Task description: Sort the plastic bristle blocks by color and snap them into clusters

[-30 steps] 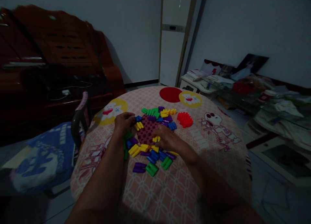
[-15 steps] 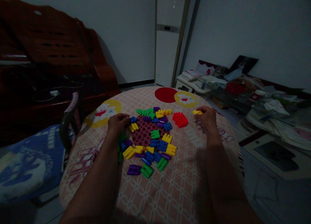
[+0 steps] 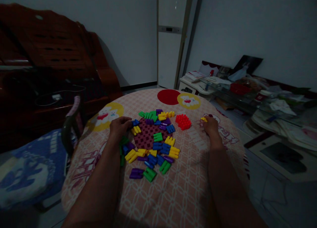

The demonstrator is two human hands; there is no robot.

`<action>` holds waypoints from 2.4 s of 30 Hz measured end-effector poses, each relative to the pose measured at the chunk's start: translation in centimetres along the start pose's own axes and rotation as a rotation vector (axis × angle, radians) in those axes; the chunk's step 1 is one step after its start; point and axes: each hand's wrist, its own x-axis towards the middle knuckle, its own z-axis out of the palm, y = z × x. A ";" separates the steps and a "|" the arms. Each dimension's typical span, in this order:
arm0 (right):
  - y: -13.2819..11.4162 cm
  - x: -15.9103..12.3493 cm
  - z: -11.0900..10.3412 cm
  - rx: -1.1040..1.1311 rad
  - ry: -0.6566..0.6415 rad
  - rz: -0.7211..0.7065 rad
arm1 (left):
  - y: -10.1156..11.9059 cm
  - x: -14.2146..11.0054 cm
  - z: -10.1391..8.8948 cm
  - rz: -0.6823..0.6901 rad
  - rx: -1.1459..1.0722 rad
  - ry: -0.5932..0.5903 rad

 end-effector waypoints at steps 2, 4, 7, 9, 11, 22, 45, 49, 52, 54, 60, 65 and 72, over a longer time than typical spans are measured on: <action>0.4 0.1 0.0 0.077 0.049 0.052 | 0.1 -0.1 0.0 0.005 0.005 -0.005; 0.5 0.2 -0.1 0.140 0.075 0.077 | 0.2 -0.2 0.0 0.008 0.013 -0.010; 0.6 0.3 -0.1 0.125 0.088 0.079 | 0.4 -0.3 -0.1 0.013 0.026 -0.005; 0.5 0.2 -0.1 0.058 0.106 0.109 | 0.4 -0.2 -0.1 0.022 0.036 -0.007; 0.4 0.1 -0.1 0.007 0.113 0.149 | 0.3 -0.1 -0.1 0.030 0.042 -0.017; -5.1 -1.2 -5.4 0.292 0.173 0.024 | -0.4 0.1 0.1 0.053 0.009 -0.007; -12.1 -4.8 -7.2 0.561 -0.563 -0.522 | 0.8 -0.6 -0.4 0.020 -0.005 -0.057; -7.8 -2.7 -7.3 0.497 -0.271 -0.199 | 0.5 -0.3 -0.3 0.016 0.014 -0.065; -4.6 -1.8 -7.0 0.235 -0.054 -0.025 | 0.4 -0.2 -0.2 0.008 0.014 -0.052; -3.0 -1.5 -6.4 0.058 0.043 0.011 | 0.5 -0.2 -0.2 0.009 0.021 -0.049; -1.7 -1.1 -4.2 -0.115 -0.028 -0.008 | 0.5 -0.2 -0.1 0.003 -0.002 -0.041; -1.0 -0.9 -4.1 -0.184 -0.132 0.066 | 0.3 -0.1 -0.1 0.004 0.000 -0.039; 0.0 -0.9 -3.8 -0.200 -0.096 0.145 | 0.3 -0.2 -0.1 0.008 -0.008 -0.041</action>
